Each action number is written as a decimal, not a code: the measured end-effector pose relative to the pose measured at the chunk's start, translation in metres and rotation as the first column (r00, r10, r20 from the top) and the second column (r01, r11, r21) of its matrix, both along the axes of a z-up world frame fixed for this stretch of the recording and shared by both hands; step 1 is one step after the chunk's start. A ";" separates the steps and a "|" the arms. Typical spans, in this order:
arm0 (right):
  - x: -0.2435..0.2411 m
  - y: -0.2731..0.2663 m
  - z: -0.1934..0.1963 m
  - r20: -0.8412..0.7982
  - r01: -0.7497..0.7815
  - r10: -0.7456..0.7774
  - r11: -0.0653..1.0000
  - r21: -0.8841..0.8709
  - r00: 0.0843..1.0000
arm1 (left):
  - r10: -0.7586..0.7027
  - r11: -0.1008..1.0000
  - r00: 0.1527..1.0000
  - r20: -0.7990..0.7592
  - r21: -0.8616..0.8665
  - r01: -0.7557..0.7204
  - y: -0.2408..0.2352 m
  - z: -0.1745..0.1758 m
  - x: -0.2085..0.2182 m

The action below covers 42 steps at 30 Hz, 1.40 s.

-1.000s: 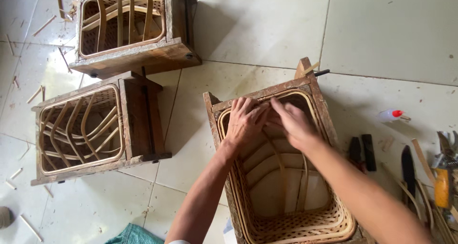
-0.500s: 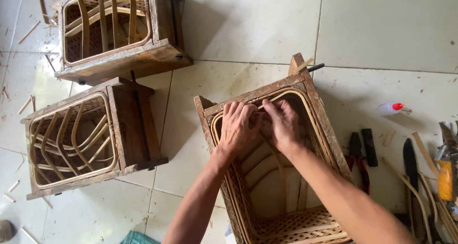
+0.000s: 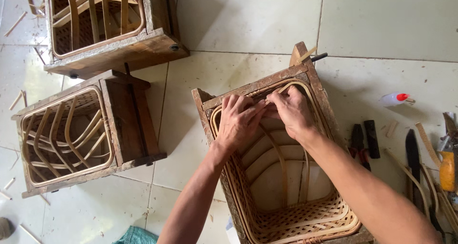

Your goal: The person weaves a rectangular basket using thin wooden strips, inserting them into a wooden mold and securing them with a hammer and glue. The person repeatedly hammers the strips into place and applies adhesive along the edges to reinforce the structure.

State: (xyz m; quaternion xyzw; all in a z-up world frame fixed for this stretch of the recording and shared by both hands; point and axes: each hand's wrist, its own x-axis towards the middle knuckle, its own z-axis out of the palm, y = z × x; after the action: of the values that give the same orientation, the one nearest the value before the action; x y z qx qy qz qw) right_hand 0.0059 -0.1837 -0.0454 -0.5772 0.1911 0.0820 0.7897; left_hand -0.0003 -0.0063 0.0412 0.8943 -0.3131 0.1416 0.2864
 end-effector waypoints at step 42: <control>-0.009 -0.113 0.066 -0.158 -0.425 0.450 0.590 -0.686 0.879 | -0.044 0.976 0.982 -0.183 0.203 0.082 0.006 -0.032 0.023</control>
State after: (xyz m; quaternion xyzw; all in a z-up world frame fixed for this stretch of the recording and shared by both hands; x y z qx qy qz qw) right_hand -0.0027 -0.2967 0.0204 -0.8633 0.0470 0.1849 0.4673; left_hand 0.0224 -0.0001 0.0096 0.9181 -0.3278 0.0184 0.2219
